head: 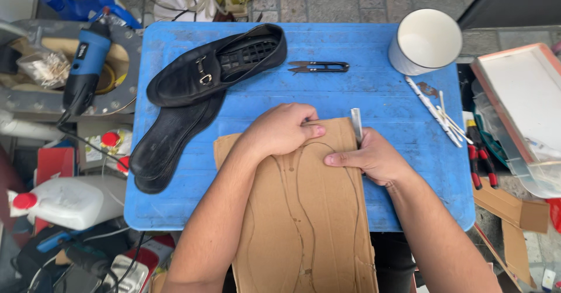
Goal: The person traces a shoe insole outline onto a cardboard sheet and then uses a utility knife to cut out the traced shape. The person repeats the process to cut a second insole-shaped piece from the same cardboard.
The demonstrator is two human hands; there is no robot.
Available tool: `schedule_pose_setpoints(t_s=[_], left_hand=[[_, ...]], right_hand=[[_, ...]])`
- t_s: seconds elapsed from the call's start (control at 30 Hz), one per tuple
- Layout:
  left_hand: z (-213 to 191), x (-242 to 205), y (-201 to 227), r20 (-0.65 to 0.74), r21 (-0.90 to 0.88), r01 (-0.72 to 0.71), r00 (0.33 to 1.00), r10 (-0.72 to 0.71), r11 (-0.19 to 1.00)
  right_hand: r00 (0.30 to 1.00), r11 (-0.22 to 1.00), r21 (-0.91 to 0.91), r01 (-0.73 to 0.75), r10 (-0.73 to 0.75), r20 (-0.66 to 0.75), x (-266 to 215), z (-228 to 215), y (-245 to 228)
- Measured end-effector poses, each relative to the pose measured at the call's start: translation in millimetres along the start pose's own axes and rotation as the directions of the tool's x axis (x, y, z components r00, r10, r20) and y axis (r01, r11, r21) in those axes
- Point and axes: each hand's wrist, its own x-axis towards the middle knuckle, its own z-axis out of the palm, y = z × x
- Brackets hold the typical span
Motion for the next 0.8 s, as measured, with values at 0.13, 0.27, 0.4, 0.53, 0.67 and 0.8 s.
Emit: schedule_pose_setpoints(t_s=[0.13,0.27,0.4,0.53,0.67,0.8], left_hand=[[5.5,8.1,-7.9,0.070,-0.072,-0.043,0.996,0.048,0.996],[13.1,9.2,-10.2,0.078,-0.075,-0.034,0.996,0.040,0.997],[12.5,9.3,-8.9,0.077,-0.061,-0.043,0.996,0.048,0.997],[14.7,2.9,-3.0,0.030,-0.011,-0.053,0.998,0.053,0.999],[12.5,-1.2,-3.8,0.031,-0.062,-0.118,0.992,0.120,0.991],[-7.4,-1.1,-10.7,0.246,-0.232,-0.073,0.960,0.131,0.970]], right_hand=[[1.000,1.000,0.024,0.013,-0.013,0.004,-2.2,-0.8,0.9],[0.999,0.999,0.028,0.017,-0.018,0.041,-2.8,-4.4,1.6],[1.000,0.999,0.052,0.013,-0.014,0.017,-2.9,-5.9,6.1],[0.998,0.998,0.058,0.013,-0.017,0.064,-2.3,-12.1,9.4],[0.997,0.999,0.033,0.011,-0.013,0.081,-1.8,-18.4,13.8],[0.999,1.000,0.009,0.001,-0.001,0.033,-3.0,-14.3,14.8]])
